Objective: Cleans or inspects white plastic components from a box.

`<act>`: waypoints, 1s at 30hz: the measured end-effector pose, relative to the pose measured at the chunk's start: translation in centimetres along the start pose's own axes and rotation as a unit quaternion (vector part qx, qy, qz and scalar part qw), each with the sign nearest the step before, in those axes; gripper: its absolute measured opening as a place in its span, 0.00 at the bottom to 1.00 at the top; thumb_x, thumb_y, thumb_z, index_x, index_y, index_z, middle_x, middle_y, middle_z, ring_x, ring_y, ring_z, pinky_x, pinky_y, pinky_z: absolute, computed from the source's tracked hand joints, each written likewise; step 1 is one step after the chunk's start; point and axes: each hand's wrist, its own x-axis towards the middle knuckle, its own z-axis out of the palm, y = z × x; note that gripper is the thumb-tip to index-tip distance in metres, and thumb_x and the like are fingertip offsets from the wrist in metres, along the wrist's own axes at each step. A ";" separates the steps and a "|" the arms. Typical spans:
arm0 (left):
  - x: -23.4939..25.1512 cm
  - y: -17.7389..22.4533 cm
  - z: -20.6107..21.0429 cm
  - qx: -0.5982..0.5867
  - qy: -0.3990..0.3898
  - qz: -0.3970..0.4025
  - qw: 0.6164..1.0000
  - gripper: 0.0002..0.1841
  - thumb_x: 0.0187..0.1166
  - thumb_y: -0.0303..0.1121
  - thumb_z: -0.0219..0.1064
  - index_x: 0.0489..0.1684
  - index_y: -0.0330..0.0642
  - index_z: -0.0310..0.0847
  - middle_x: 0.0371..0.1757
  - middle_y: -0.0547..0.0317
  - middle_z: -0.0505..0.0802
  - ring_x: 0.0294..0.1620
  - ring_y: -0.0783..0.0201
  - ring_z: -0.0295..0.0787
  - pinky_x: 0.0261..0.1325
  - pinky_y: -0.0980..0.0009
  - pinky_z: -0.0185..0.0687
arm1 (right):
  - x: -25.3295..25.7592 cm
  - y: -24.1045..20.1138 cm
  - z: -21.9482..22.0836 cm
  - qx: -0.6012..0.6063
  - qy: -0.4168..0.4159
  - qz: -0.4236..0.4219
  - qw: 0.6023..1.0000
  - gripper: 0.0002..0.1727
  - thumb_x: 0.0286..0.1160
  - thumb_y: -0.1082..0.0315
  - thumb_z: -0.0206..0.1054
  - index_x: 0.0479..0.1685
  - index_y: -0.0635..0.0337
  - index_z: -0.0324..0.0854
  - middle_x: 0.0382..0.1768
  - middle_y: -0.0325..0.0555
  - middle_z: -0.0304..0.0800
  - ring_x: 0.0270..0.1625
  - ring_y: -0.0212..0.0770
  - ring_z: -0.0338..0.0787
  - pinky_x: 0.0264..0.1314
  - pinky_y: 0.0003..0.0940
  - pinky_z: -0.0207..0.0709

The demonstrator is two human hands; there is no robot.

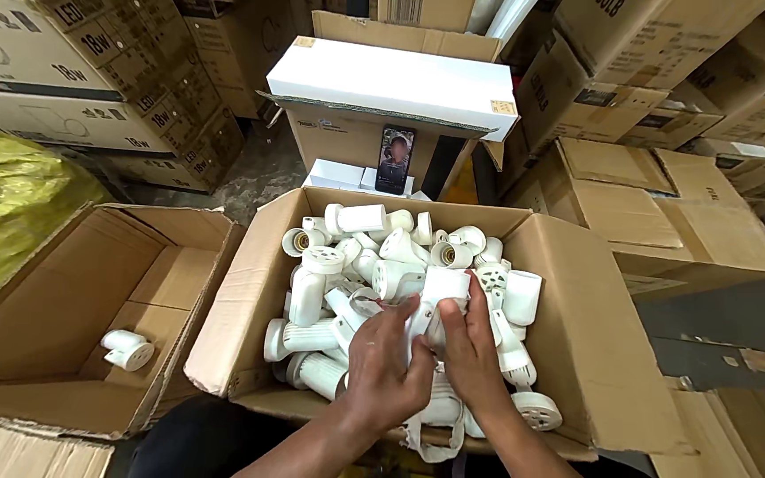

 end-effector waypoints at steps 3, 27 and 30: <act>0.7 0.2 -0.3 -0.092 -0.015 -0.079 0.992 0.24 0.77 0.31 0.57 0.71 0.30 0.78 0.57 0.53 0.94 0.54 0.67 0.92 0.56 0.65 0.90 | 1.1 0.7 -0.5 0.125 0.043 0.112 0.985 0.32 0.95 0.53 0.37 0.80 0.67 0.70 0.67 0.51 0.86 0.66 0.34 0.87 0.70 0.32 0.81; 3.1 -0.2 -1.6 -0.293 0.041 -0.265 0.918 0.24 0.82 0.27 0.56 0.77 0.29 0.68 0.51 0.49 0.91 0.47 0.64 0.90 0.53 0.68 0.87 | 2.1 -0.1 -4.6 -0.255 0.055 -0.309 0.914 0.13 0.80 0.66 0.66 0.52 0.65 0.89 0.55 0.54 0.92 0.56 0.36 0.92 0.55 0.27 0.87; 3.1 -0.3 -1.6 -0.310 0.035 -0.266 0.912 0.23 0.83 0.26 0.55 0.77 0.28 0.68 0.50 0.48 0.91 0.44 0.62 0.92 0.51 0.65 0.90 | 2.7 -0.6 -5.8 -0.317 0.095 -0.333 0.883 0.15 0.80 0.61 0.68 0.53 0.64 0.90 0.47 0.56 0.89 0.47 0.41 0.90 0.47 0.31 0.86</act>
